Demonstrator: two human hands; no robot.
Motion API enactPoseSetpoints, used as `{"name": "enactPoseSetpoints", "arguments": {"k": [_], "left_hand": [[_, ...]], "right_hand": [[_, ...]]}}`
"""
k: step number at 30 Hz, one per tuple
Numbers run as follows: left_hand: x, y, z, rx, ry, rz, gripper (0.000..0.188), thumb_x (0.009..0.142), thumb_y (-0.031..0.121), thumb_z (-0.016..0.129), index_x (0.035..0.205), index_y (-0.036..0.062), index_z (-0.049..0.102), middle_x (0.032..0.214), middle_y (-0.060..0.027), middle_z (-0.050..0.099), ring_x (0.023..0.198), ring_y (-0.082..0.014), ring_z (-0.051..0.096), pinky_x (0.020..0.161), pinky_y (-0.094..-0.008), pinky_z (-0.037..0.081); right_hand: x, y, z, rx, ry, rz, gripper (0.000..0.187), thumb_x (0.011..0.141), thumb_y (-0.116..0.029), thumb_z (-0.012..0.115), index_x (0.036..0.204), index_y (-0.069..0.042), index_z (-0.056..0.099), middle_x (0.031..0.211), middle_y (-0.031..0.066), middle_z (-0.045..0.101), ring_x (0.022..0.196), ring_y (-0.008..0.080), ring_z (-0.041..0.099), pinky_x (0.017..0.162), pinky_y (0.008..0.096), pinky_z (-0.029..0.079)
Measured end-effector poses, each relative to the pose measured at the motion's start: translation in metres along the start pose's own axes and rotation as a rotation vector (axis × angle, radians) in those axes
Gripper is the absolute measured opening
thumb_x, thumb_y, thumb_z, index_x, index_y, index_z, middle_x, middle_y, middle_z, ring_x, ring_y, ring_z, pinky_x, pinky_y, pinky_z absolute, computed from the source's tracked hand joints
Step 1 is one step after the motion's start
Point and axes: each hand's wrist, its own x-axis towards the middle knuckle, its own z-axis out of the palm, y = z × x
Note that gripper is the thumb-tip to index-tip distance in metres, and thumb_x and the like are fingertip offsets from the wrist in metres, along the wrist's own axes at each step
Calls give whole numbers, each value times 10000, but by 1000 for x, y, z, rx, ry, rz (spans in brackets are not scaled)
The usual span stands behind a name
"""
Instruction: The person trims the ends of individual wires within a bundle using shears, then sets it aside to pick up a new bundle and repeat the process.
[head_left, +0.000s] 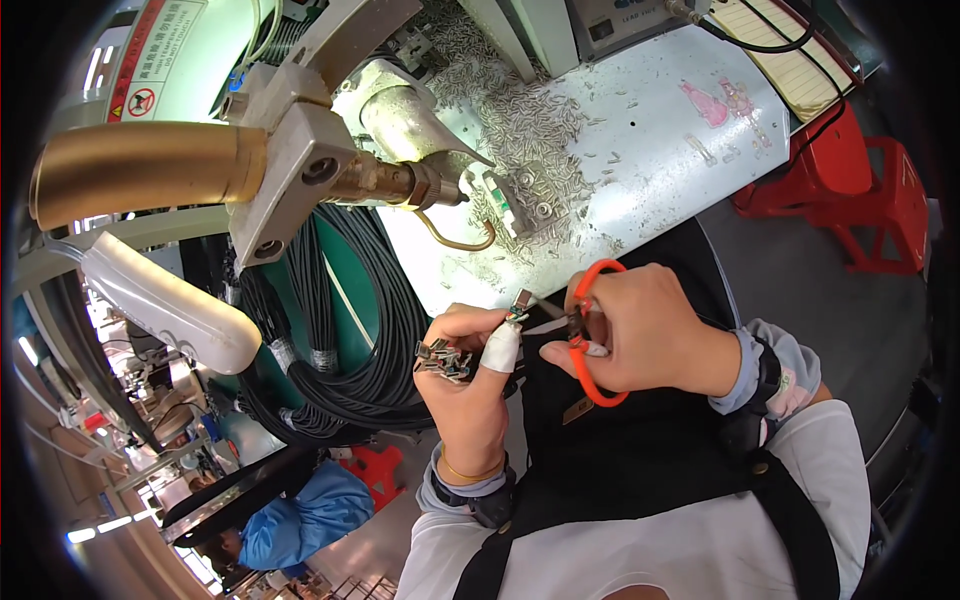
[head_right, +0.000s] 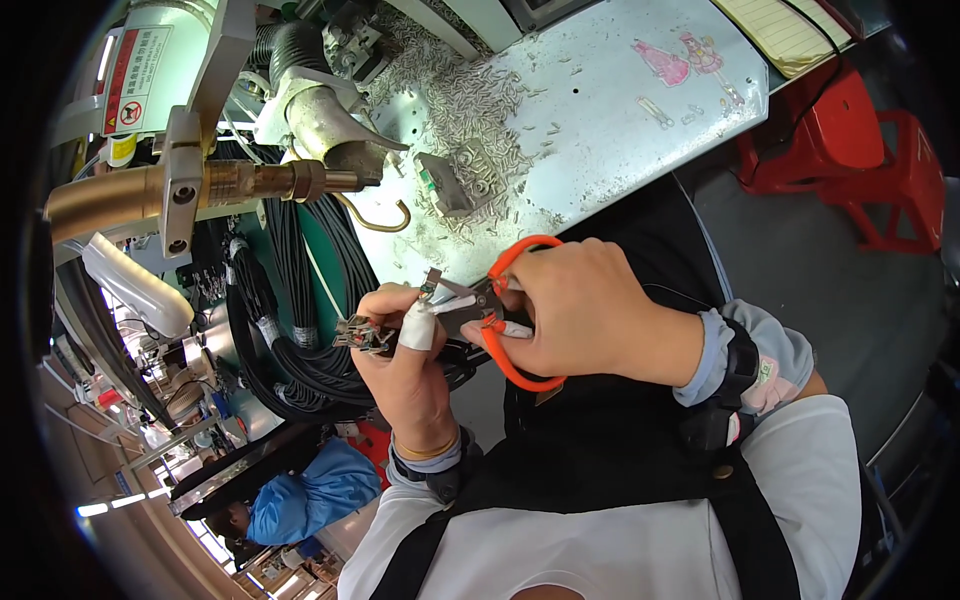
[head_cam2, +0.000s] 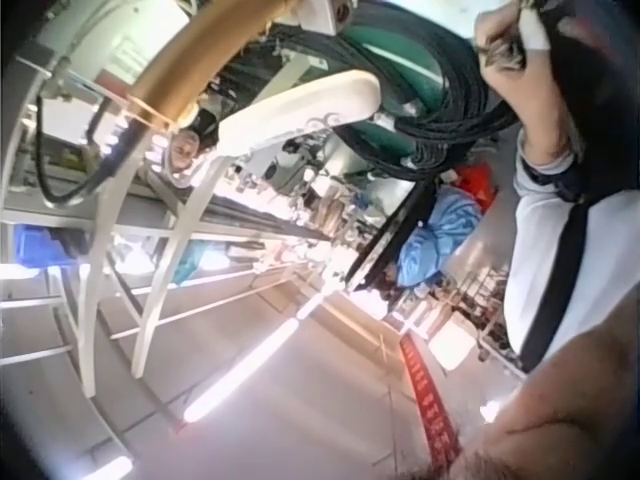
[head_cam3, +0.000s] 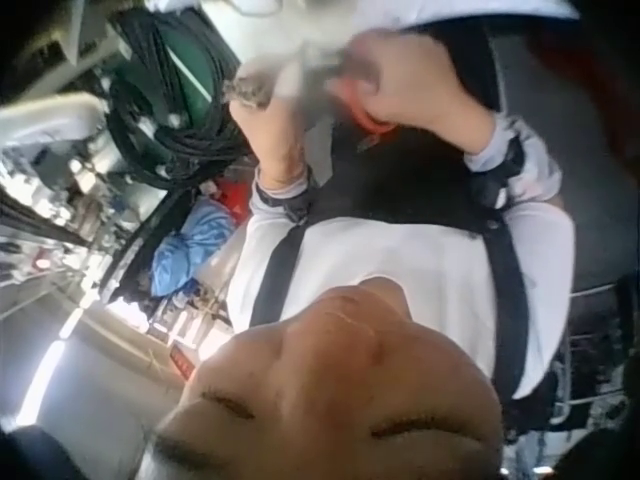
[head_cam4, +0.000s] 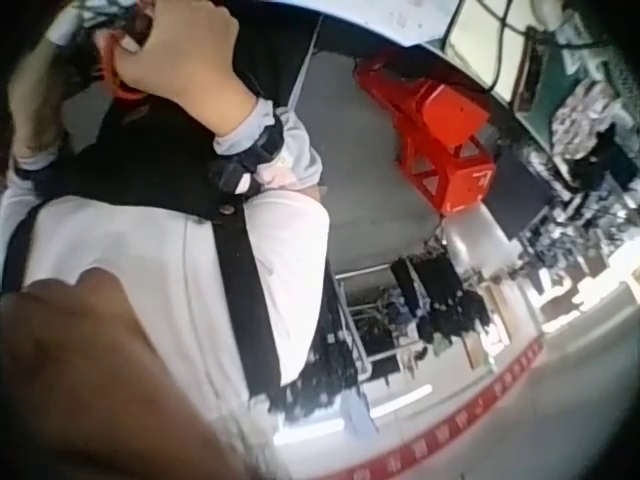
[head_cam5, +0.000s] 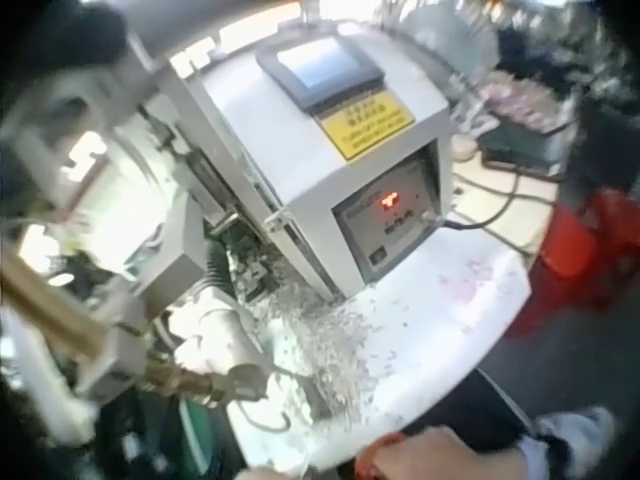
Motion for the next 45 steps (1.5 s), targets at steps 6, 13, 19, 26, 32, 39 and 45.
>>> {"name": "enactPoseSetpoints", "arguments": {"k": [6,13,19,26,32,39,45], "left_hand": [[1,3,3,77,21,64,141,722,-74,595,843,-21,546,764,-34,527,670,-70,479,614,-187,376],[9,8,5,114,3,-1,139,721,-77,594,837,-19,546,749,-27,521,649,-61,463,594,-183,365],[38,-2,-8,-193,-149,-334,96,785,50,561,862,27,509,710,-10,445,521,-50,357,435,-174,265],[75,-6,-3,-267,-92,-363,89,791,43,556,871,7,546,657,17,465,465,-40,320,404,-186,223],[83,-6,-10,-243,-139,-348,149,782,69,583,901,-11,544,654,7,462,441,-42,293,385,-187,197],[84,-3,-14,-257,-169,-398,256,749,87,614,958,-32,529,692,-13,470,482,-48,314,407,-185,212],[81,-3,-12,-228,-167,-336,291,747,103,621,980,-41,522,706,-13,472,497,-50,318,415,-188,218]], "right_hand": [[-3,-1,16,-176,83,-14,394,674,-356,704,614,-35,483,465,68,492,401,235,514,390,301,392],[-1,6,16,-17,18,18,390,719,-340,674,606,-27,470,460,90,480,389,249,495,389,317,374],[4,7,6,438,-214,267,304,797,-231,613,650,-7,470,463,40,473,398,122,494,378,270,358],[47,11,2,564,247,135,201,833,-148,533,731,9,460,530,29,494,429,75,473,378,225,359],[75,18,-1,350,195,166,174,839,-119,491,744,17,438,567,50,506,437,92,481,389,231,366],[73,14,-2,334,216,88,143,820,-83,487,757,30,426,533,71,471,432,125,493,396,268,362],[73,14,-4,376,200,122,141,812,-82,497,753,27,429,528,72,472,425,122,475,400,257,354]]}}
